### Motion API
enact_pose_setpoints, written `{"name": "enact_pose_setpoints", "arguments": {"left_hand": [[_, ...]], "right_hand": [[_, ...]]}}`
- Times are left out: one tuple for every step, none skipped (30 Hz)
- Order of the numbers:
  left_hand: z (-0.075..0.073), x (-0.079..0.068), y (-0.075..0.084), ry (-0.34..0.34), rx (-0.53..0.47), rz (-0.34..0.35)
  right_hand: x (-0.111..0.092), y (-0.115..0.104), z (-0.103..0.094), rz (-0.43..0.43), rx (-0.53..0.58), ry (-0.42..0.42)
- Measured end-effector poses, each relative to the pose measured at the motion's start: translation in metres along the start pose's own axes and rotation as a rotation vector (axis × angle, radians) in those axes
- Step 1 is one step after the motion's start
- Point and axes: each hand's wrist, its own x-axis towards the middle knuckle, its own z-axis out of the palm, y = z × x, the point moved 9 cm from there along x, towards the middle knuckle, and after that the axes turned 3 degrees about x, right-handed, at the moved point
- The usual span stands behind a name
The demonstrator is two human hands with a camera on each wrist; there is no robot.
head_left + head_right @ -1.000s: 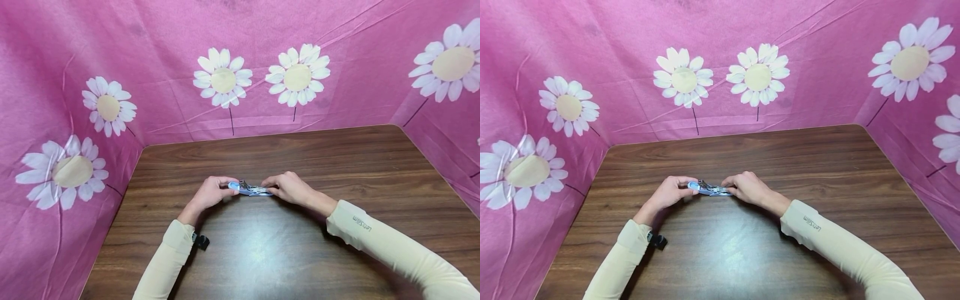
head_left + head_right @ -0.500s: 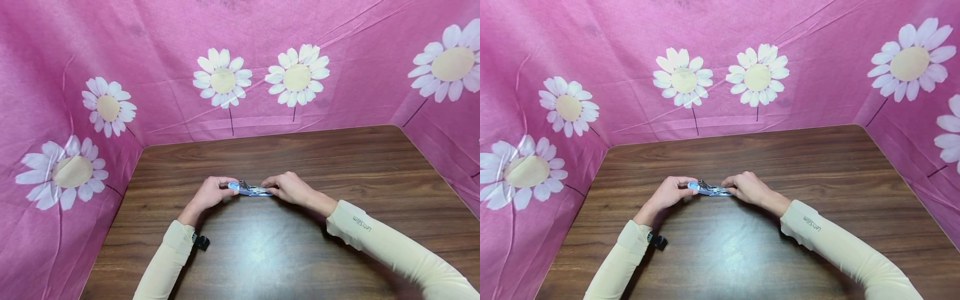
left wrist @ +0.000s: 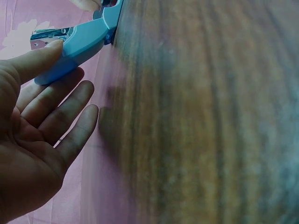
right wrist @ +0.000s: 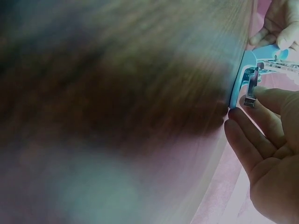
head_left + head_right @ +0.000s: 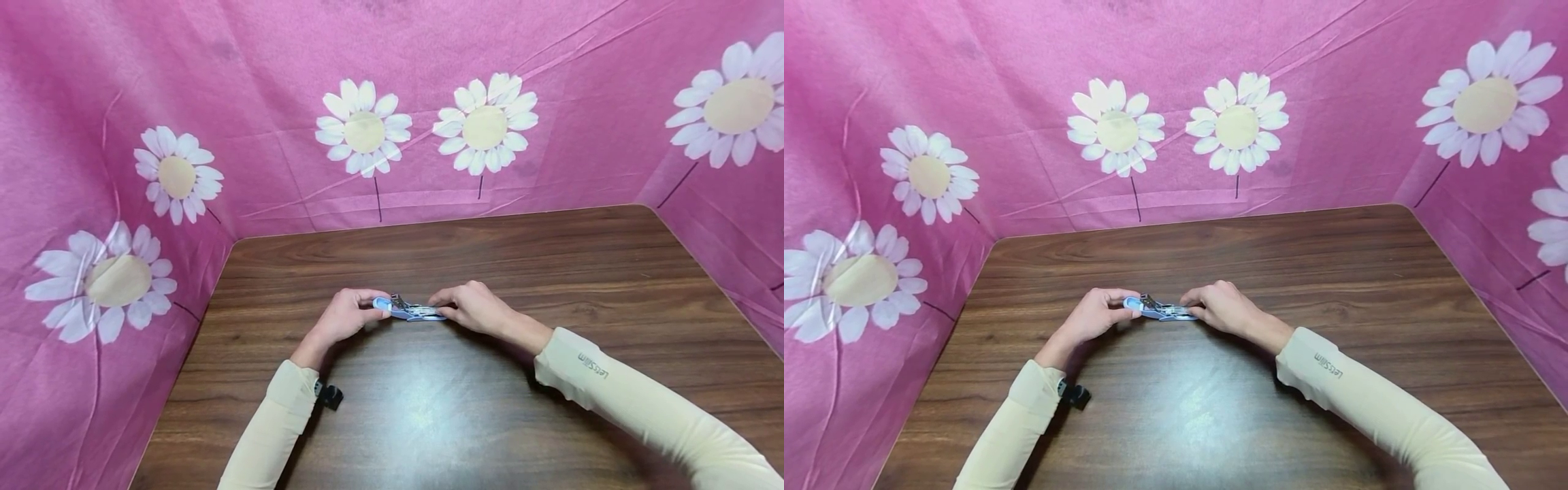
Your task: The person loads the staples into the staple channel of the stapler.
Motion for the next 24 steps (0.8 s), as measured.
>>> {"name": "enact_pose_setpoints", "arguments": {"left_hand": [[-0.0001,-0.0002,0.0001,0.001,0.001,0.001],[-0.0001,-0.0003,-0.0001,0.001,0.001,0.001],[0.0,-0.0003,-0.0003,0.001,0.001,0.001],[-0.0002,-0.0006,-0.0003,0.001,0.0,0.0],[-0.0001,-0.0007,-0.0004,0.001,-0.001,0.0],[-0.0002,-0.0009,-0.0003,0.001,-0.004,0.0],[-0.0003,-0.0012,-0.0001,0.0,-0.006,-0.001],[-0.0002,-0.0012,-0.0003,-0.001,-0.008,-0.002],[-0.0001,-0.0012,-0.0004,-0.001,-0.009,-0.002],[-0.0001,-0.0012,-0.0002,-0.001,-0.009,-0.002],[0.0,-0.0012,-0.0001,-0.001,-0.008,0.0],[0.0002,-0.0011,0.0,-0.001,-0.008,0.0],[0.0005,-0.0008,0.0,-0.001,-0.007,0.002],[0.0008,-0.0005,0.0001,-0.001,-0.005,0.004],[0.0008,-0.0004,0.0004,-0.001,-0.004,0.007],[0.0008,-0.0004,0.0006,0.0,-0.004,0.008],[0.0009,-0.0004,0.0006,0.0,-0.006,0.008],[0.0009,-0.0003,0.0006,0.0,-0.007,0.008],[0.001,-0.0003,0.0004,0.0,-0.008,0.007],[0.0009,-0.0004,0.0002,0.001,-0.007,0.007],[0.0007,-0.0005,0.0,0.002,-0.007,0.006],[0.0007,-0.0005,-0.0002,0.002,-0.008,0.005],[0.0006,-0.0005,-0.0004,0.003,-0.006,0.006],[0.0006,-0.0005,-0.0006,0.003,-0.005,0.005]], "right_hand": [[-0.0001,0.0001,0.0,0.0,-0.002,0.0],[-0.0001,0.0003,0.0004,0.001,-0.003,-0.001],[-0.0002,0.0001,0.0001,0.0,-0.005,-0.001],[-0.0002,0.0,0.0,0.001,-0.006,-0.002],[-0.0003,0.0,-0.0001,0.003,-0.009,-0.003],[-0.0004,-0.0001,-0.0003,0.006,-0.009,-0.004],[-0.0006,-0.0002,-0.0005,0.008,-0.008,-0.005],[-0.0007,-0.0002,-0.0008,0.011,-0.006,-0.005],[-0.0011,-0.0002,-0.0014,0.013,-0.003,-0.003],[-0.0012,0.0002,-0.0014,0.016,0.0,-0.003],[-0.0016,0.0005,-0.002,0.02,0.005,-0.001],[-0.002,0.0011,-0.0023,0.025,0.01,0.001],[-0.0024,0.0019,-0.0028,0.032,0.015,0.003],[-0.0029,0.0027,-0.0032,0.038,0.018,0.005],[-0.0033,0.0038,-0.0032,0.042,0.021,0.006],[-0.0036,0.0046,-0.0031,0.048,0.024,0.005],[-0.0039,0.0053,-0.003,0.052,0.027,0.004],[-0.004,0.0058,-0.0026,0.055,0.028,0.002],[-0.0043,0.006,-0.0025,0.056,0.028,0.0],[-0.0043,0.006,-0.0021,0.055,0.027,-0.002],[-0.0043,0.0061,-0.0015,0.055,0.026,-0.005],[-0.0042,0.006,-0.0013,0.056,0.025,-0.007],[-0.0043,0.006,-0.0011,0.056,0.023,-0.009],[-0.0042,0.006,-0.0009,0.055,0.019,-0.011]]}}
